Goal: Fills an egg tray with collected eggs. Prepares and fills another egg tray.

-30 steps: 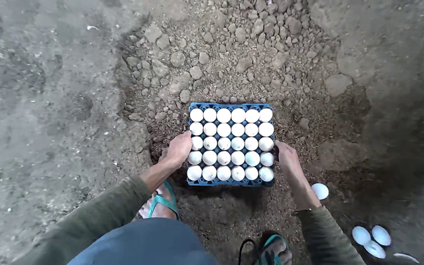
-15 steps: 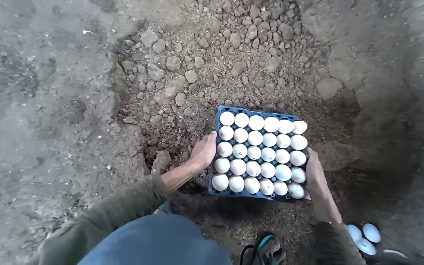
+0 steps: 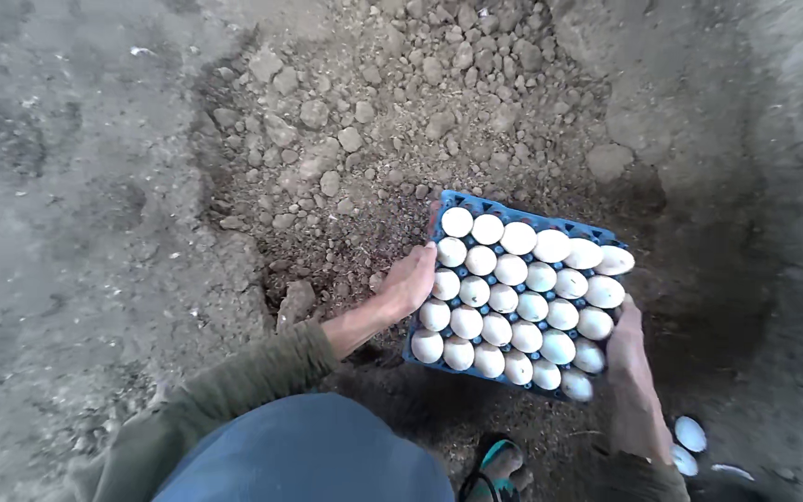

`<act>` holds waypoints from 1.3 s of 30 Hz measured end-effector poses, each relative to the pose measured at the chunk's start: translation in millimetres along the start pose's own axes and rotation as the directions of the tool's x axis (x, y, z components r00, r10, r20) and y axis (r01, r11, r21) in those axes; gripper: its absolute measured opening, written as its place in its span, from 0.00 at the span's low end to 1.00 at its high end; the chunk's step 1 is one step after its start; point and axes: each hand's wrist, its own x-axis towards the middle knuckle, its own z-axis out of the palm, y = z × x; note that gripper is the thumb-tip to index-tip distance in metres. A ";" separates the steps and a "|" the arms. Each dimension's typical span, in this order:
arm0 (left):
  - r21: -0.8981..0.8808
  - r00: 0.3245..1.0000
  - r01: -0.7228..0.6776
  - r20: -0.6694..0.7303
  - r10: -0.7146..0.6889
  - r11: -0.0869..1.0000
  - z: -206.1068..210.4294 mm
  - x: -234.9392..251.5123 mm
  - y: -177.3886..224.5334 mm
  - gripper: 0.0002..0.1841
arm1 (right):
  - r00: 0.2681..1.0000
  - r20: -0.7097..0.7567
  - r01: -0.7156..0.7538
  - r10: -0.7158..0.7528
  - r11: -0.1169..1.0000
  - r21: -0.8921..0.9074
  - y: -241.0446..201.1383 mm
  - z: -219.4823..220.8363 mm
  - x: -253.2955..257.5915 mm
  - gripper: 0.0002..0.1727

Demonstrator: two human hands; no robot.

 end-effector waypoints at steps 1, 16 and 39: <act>-0.008 1.000 -0.021 0.001 0.021 1.000 -4.1 -4.0 1.3 0.35 | 1.000 -0.014 0.019 -0.019 1.000 -0.002 -3.9 -0.1 -3.9 0.39; -0.590 0.926 -0.303 -0.367 0.085 0.748 -141.8 -43.8 -74.1 0.22 | 0.792 0.560 0.207 -0.243 0.970 0.127 -106.6 114.5 -43.2 0.43; -0.395 0.832 -0.103 -0.537 -0.138 0.913 -226.5 40.8 -176.8 0.21 | 0.589 0.760 0.637 -0.273 0.735 -0.230 -91.1 157.2 -35.1 0.23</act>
